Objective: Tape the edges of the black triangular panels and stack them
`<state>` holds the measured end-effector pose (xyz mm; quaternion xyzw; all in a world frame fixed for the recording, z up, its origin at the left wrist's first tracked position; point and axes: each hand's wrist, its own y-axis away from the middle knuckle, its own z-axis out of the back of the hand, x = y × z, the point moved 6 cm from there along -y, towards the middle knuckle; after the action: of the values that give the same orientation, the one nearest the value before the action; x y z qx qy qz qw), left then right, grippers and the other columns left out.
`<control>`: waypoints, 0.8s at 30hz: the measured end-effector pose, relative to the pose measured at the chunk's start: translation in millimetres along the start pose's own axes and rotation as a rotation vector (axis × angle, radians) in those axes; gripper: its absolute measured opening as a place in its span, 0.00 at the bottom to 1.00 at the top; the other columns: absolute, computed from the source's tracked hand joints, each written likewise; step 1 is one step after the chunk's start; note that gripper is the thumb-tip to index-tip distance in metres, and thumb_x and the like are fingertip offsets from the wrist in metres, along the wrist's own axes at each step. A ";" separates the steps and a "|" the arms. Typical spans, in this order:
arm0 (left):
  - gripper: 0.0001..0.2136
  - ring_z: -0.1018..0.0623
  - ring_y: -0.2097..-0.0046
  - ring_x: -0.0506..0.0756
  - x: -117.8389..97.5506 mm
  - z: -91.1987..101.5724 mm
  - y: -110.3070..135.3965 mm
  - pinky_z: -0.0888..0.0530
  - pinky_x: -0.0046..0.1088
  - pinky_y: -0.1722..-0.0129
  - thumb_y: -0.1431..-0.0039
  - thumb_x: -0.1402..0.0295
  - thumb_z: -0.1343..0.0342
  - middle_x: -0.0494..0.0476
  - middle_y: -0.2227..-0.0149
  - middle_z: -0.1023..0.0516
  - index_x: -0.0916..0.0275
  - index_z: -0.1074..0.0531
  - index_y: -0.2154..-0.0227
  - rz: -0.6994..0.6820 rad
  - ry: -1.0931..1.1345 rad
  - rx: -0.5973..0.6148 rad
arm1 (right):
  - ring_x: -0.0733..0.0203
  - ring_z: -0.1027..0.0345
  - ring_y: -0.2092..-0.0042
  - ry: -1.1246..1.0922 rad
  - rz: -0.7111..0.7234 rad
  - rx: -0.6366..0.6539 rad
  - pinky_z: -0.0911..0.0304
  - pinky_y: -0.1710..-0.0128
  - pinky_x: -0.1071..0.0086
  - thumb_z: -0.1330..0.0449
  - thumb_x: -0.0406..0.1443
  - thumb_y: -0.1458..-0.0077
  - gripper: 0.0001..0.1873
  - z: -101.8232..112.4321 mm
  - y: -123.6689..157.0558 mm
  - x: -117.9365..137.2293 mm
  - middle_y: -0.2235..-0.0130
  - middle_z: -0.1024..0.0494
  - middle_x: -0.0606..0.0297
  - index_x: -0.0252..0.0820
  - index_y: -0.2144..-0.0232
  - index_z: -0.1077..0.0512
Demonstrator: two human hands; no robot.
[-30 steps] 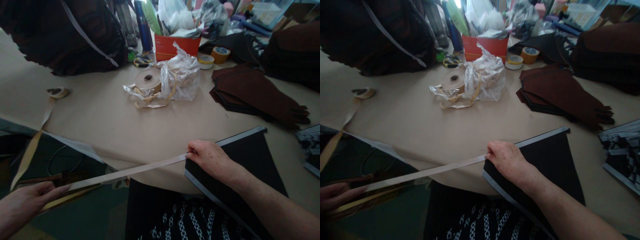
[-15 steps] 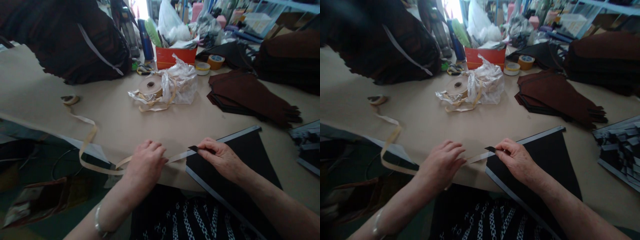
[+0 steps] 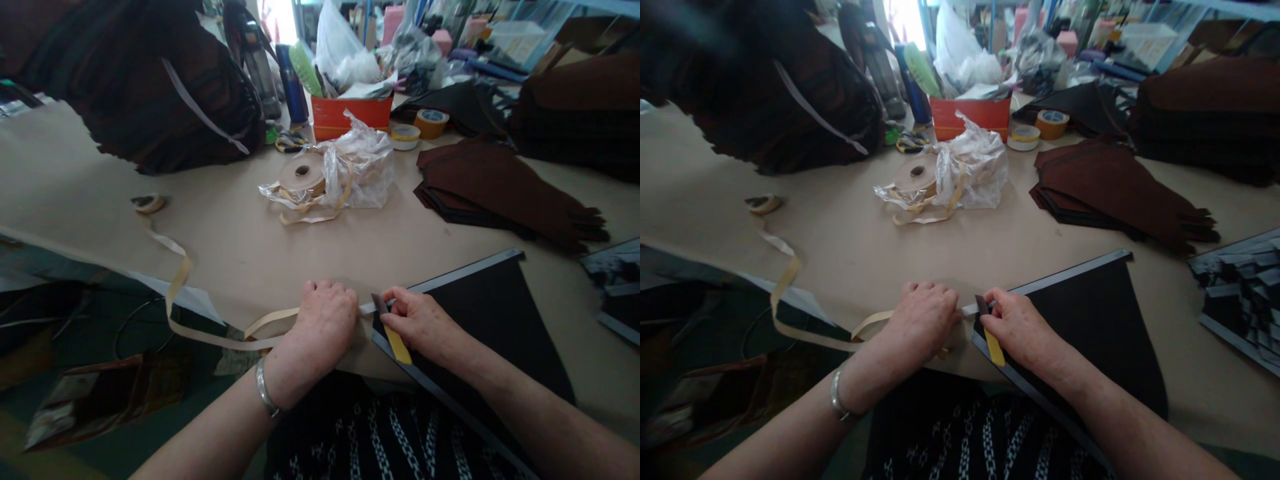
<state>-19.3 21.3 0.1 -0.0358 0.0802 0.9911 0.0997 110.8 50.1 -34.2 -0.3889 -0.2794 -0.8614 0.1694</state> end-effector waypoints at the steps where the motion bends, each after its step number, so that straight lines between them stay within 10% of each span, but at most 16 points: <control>1: 0.06 0.27 0.64 0.62 -1.0 0.5 -0.6 0.37 0.39 0.65 0.43 0.71 0.50 0.60 0.70 0.25 0.63 0.29 0.73 -0.004 -0.001 0.004 | 0.69 0.41 0.79 0.021 0.003 -0.002 0.49 0.78 0.73 0.46 0.33 0.51 0.09 0.1 -0.2 0.9 0.80 0.31 0.70 0.40 0.65 0.31; 16: 0.09 0.28 0.67 0.51 -33.0 13.9 4.9 0.36 0.30 0.65 0.41 0.68 0.51 0.52 0.70 0.25 0.61 0.29 0.74 -0.196 0.311 0.060 | 0.66 0.38 0.74 0.125 0.069 0.002 0.49 0.74 0.72 0.46 0.32 0.52 0.07 -2.1 -1.1 11.4 0.75 0.28 0.66 0.40 0.66 0.33; 24: 0.13 0.34 0.77 0.49 45.2 14.1 23.5 0.37 0.24 0.77 0.45 0.58 0.53 0.49 0.80 0.33 0.61 0.31 0.75 0.172 0.726 0.056 | 0.65 0.34 0.69 -0.225 0.010 -0.269 0.41 0.70 0.71 0.50 0.41 0.43 0.09 98.1 50.4 -52.6 0.69 0.28 0.66 0.41 0.68 0.36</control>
<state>-69.0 9.6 13.6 -0.3752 0.1402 0.9161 -0.0181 226.6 74.6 -3.6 -0.5035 -0.1770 -0.8411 0.0880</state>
